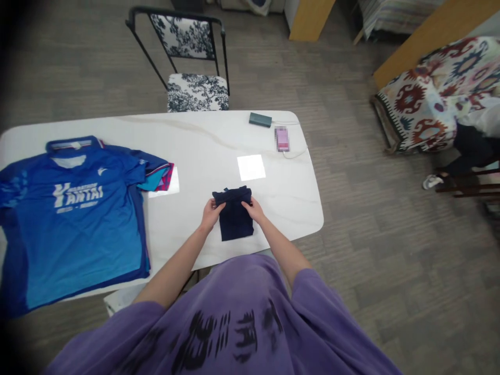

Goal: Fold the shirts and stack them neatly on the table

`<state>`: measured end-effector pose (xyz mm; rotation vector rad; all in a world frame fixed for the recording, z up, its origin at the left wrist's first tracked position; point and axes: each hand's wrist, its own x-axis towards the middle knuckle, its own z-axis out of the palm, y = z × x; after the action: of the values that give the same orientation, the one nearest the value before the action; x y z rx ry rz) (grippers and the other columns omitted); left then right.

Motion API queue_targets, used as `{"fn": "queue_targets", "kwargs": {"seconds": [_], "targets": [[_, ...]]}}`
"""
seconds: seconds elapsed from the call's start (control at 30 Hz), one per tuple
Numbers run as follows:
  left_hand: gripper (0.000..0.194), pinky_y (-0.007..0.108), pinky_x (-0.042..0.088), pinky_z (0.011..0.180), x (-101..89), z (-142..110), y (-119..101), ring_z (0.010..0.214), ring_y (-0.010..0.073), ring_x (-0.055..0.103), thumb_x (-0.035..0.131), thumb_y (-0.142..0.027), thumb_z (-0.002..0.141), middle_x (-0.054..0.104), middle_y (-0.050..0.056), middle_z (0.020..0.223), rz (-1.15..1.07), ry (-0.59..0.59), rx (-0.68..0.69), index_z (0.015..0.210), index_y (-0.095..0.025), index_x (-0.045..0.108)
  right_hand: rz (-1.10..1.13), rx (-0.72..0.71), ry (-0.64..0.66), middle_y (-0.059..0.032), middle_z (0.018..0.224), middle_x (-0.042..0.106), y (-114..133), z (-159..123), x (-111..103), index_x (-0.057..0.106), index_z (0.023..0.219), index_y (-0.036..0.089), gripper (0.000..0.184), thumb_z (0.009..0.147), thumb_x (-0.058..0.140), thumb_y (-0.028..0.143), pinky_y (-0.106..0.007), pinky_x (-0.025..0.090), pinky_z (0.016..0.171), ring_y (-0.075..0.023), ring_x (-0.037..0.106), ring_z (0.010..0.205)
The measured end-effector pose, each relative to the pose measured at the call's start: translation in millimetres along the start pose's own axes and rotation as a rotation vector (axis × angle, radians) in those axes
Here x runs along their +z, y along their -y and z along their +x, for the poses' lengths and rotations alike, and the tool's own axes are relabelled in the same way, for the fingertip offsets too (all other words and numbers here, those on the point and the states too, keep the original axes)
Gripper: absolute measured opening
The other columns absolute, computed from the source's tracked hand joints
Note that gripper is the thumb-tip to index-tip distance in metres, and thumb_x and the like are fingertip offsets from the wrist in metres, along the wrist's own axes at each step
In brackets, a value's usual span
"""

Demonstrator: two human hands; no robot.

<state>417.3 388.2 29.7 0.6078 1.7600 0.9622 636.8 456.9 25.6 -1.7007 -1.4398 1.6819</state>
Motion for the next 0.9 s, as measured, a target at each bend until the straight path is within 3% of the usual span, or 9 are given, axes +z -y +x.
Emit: {"fn": "queue_targets", "kwargs": {"seconds": [0.17,0.27,0.33,0.4,0.5,0.63,0.7,0.77,0.9], "targets": [[0.045,0.034,0.065,0.092,37.0,-109.9,-23.0,0.111,0.0225,0.076,0.083,-0.052,0.089,0.079,0.009,0.121,-0.116,0.18,0.096,0.118,-0.022,0.066,0.144,-0.153,0.108,-0.0071,0.137,0.077,-33.3,-95.2,-108.9,0.069,0.14,0.027,0.054,0.097,0.074,0.059,-0.047,0.059,0.113,-0.0288,0.072,0.126],[0.049,0.032,0.066,0.09,83.9,-161.1,-47.9,0.113,0.023,0.077,0.086,-0.054,0.09,0.079,0.009,0.125,-0.128,0.276,0.067,0.123,-0.022,0.068,0.132,-0.169,0.141,-0.0068,0.136,0.078,-45.6,-145.0,-191.3,0.071,0.14,0.028,0.054,0.098,0.074,0.062,-0.051,0.06,0.112,-0.0327,0.072,0.126],[0.05,0.032,0.066,0.087,128.5,-170.7,-67.1,0.112,0.0235,0.077,0.086,-0.055,0.089,0.08,0.008,0.124,-0.131,0.297,0.064,0.123,-0.022,0.069,0.098,-0.19,0.115,-0.0068,0.136,0.078,-45.2,-156.8,-246.9,0.073,0.141,0.029,0.052,0.099,0.073,0.061,-0.052,0.06,0.112,-0.0339,0.073,0.125],[0.051,0.032,0.066,0.082,182.0,-155.8,-84.1,0.104,0.0228,0.078,0.086,-0.058,0.089,0.081,0.008,0.116,-0.128,0.303,0.063,0.12,-0.022,0.07,0.05,-0.212,0.072,-0.0065,0.137,0.078,-41.5,-145.6,-299.5,0.072,0.143,0.029,0.053,0.101,0.071,0.062,-0.051,0.06,0.112,-0.0341,0.073,0.125],[0.054,0.032,0.062,0.073,266.8,-96.8,-99.1,0.087,0.02,0.075,0.083,-0.065,0.09,0.079,0.01,0.107,-0.073,0.304,0.02,0.116,-0.02,0.068,-0.077,-0.235,-0.021,-0.0071,0.136,0.078,-40.4,-93.5,-367.0,0.069,0.147,0.028,0.057,0.102,0.067,0.064,-0.051,0.06,0.113,-0.0335,0.073,0.125],[0.065,0.037,0.058,0.09,346.4,-11.7,-92.9,0.102,0.022,0.075,0.077,-0.064,0.095,0.073,0.023,0.131,0.18,0.173,0.019,0.132,-0.012,0.06,-0.406,-0.242,-0.255,-0.0158,0.149,0.07,-57.3,-12.8,-420.4,0.06,0.156,0.02,0.066,0.103,0.065,0.057,-0.057,0.051,0.124,-0.0359,0.066,0.136],[0.066,0.038,0.055,0.095,357.2,6.4,-79.3,0.108,0.0227,0.073,0.068,-0.062,0.102,0.069,0.027,0.138,0.278,0.126,0.023,0.14,-0.01,0.055,-0.558,-0.262,-0.332,-0.0199,0.163,0.059,-69.0,12.1,-424.9,0.053,0.163,0.015,0.068,0.105,0.06,0.051,-0.057,0.042,0.131,-0.0364,0.055,0.15],[0.059,0.038,0.054,0.095,347.2,0.5,-60.3,0.104,0.0215,0.073,0.063,-0.057,0.105,0.07,0.024,0.136,0.333,0.121,0.015,0.142,-0.011,0.054,-0.667,-0.312,-0.305,-0.0184,0.174,0.047,-79.5,24.7,-414.6,0.047,0.168,0.015,0.069,0.108,0.054,0.047,-0.056,0.034,0.137,-0.0349,0.042,0.161],[0.047,0.033,0.053,0.088,281.3,-70.8,-12.4,0.087,0.0185,0.069,0.077,-0.045,0.094,0.076,0.012,0.118,0.472,0.141,-0.059,0.131,-0.019,0.063,-0.806,-0.409,-0.194,-0.0098,0.186,0.024,-98.9,26.0,-374.4,0.031,0.177,0.022,0.078,0.109,0.05,0.053,-0.062,0.014,0.142,-0.0336,0.016,0.173]]}}
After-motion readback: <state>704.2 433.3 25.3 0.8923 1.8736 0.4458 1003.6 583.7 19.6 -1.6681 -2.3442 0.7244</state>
